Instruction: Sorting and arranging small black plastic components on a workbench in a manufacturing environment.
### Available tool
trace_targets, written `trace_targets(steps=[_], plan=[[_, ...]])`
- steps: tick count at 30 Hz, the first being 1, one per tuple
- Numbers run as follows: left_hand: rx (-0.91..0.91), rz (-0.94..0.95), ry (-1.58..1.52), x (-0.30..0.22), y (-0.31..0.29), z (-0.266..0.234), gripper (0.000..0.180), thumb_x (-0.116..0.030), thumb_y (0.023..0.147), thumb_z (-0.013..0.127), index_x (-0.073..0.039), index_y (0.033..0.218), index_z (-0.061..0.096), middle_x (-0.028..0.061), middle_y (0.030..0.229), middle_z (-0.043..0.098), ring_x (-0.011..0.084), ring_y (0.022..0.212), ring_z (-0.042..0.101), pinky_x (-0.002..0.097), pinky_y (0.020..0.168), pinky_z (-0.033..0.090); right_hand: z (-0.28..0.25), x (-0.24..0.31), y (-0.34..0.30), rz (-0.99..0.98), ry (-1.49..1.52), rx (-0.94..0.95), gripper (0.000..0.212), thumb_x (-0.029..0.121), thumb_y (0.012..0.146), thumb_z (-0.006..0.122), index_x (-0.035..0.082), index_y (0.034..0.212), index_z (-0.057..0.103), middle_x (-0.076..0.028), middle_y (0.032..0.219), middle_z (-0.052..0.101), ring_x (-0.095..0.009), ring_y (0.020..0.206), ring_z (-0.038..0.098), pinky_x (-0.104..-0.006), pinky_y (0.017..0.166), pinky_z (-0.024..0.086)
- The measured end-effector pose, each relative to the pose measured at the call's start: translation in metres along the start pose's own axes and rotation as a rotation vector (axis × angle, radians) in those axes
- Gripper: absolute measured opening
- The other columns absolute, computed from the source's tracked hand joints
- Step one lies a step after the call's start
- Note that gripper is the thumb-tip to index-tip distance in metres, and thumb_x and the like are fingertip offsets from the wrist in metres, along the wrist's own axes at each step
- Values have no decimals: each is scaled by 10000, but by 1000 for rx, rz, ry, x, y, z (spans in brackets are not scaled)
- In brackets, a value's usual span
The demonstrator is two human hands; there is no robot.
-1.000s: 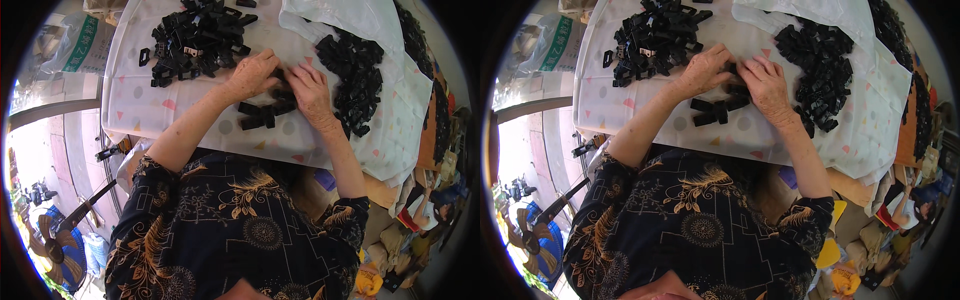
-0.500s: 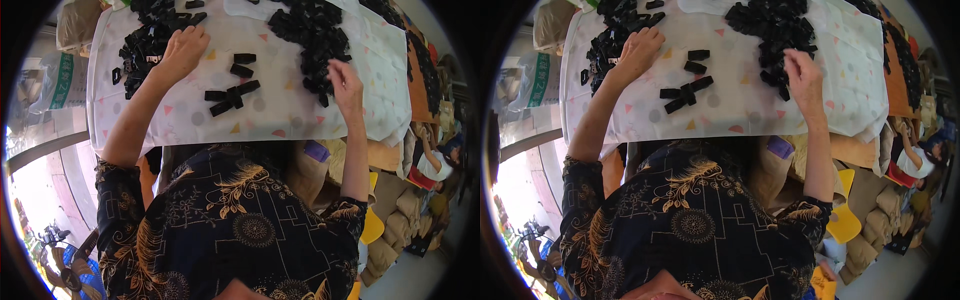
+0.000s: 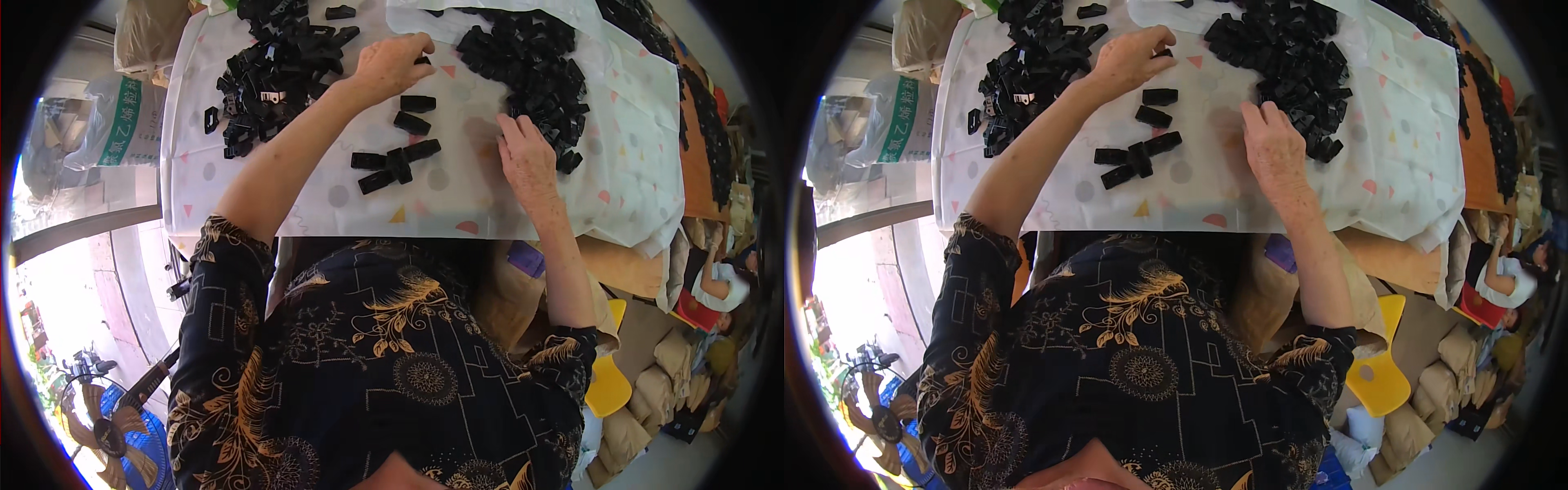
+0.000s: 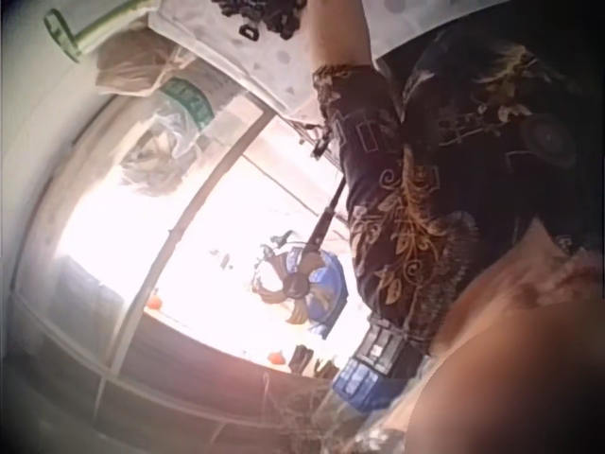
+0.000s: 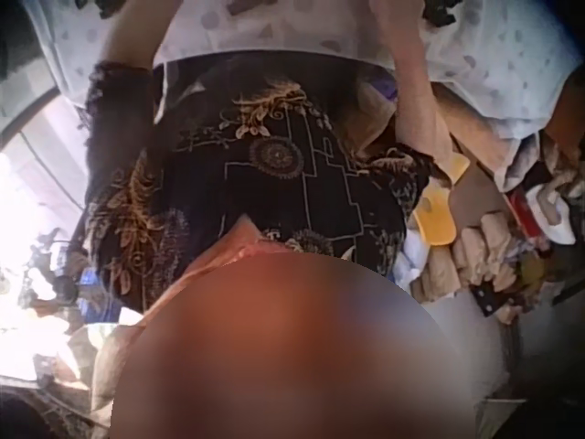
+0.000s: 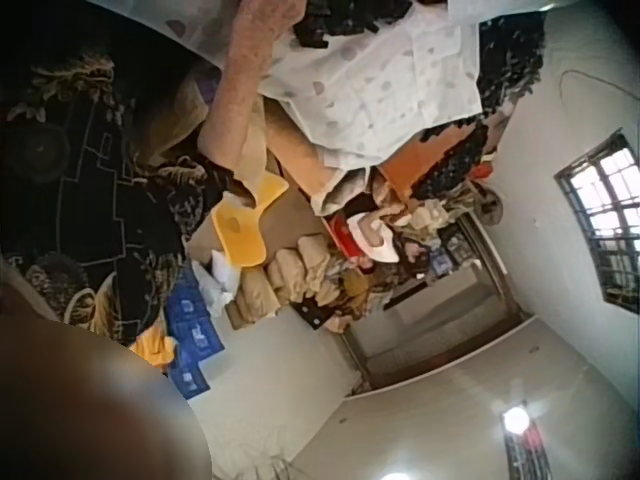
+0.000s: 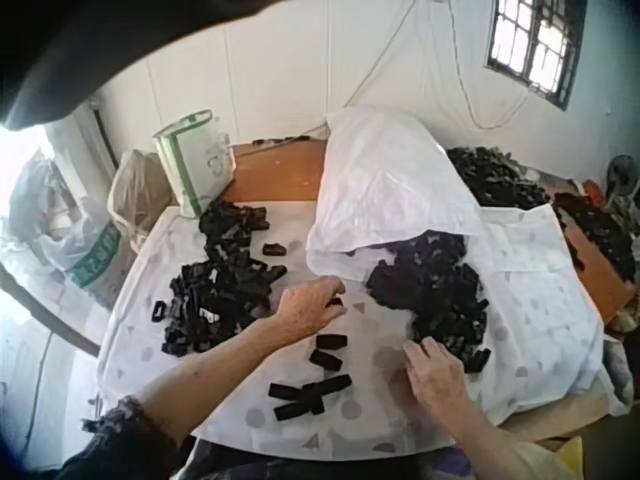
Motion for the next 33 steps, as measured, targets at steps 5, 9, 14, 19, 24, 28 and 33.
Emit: trace_targets(steps=[5, 9, 14, 19, 24, 28, 33], plan=[[-86, -18, -34, 9, -23, -1, 473, -420, 870, 682, -132, 1228, 571, 81, 1099, 669, 277, 976, 655, 410, 858, 500, -30, -19, -3, 130, 194, 8, 332, 6, 879, 608, 109, 1194, 623, -106, 1009, 584, -308, 872, 617, -400, 748, 510], [-41, -71, -20, 20, -31, 7, 457, -405, 849, 689, -143, 1211, 596, 84, 1179, 632, 321, 1048, 640, 428, 907, 495, -50, -15, -8, -114, 1, 156, 436, -64, 836, 563, 141, 1211, 648, -100, 1166, 581, -292, 953, 603, -362, 798, 507], [5, -29, -5, 11, -26, 14, 390, -364, 850, 686, -130, 1157, 631, 74, 1126, 630, 312, 1024, 644, 418, 892, 502, -46, -5, -8, -391, -222, 242, 435, -6, 738, 598, 163, 1132, 669, -80, 1267, 556, -246, 1070, 558, -350, 864, 469], [47, -16, -73, -2, -36, 14, 322, -310, 848, 690, -123, 1106, 649, 71, 1057, 623, 276, 965, 656, 408, 842, 514, -31, -10, -3, -472, -189, 278, 321, 29, 750, 620, 103, 1060, 658, -64, 1190, 590, -229, 1027, 574, -336, 844, 478], [-21, 53, -114, -7, -45, 20, 308, -310, 846, 691, -133, 1095, 650, 70, 1006, 617, 271, 933, 652, 412, 819, 515, -9, -3, 10, -374, -70, 270, 232, 33, 769, 686, 55, 994, 634, -73, 1026, 590, -240, 893, 606, -334, 762, 511], [-85, 41, -119, -9, -49, 20, 304, -300, 841, 707, -132, 1089, 650, 66, 952, 622, 260, 875, 655, 396, 781, 522, -2, 5, 35, -227, 64, -57, 231, 37, 813, 706, 41, 1018, 599, -102, 964, 537, -289, 808, 623, -368, 681, 531], [-122, 90, -171, -9, -48, 26, 318, -275, 828, 723, -113, 1090, 643, 68, 964, 623, 257, 884, 649, 396, 784, 525, 13, 9, 40, -30, 16, 150, 388, 14, 831, 685, 54, 1199, 569, -116, 1094, 535, -314, 859, 635, -382, 727, 535]])
Point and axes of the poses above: each hand's wrist, its own y-axis towards the middle knuckle, its own z-axis out of the palm, x = y × z, the point moved 6 cm from there along y, towards the middle knuckle
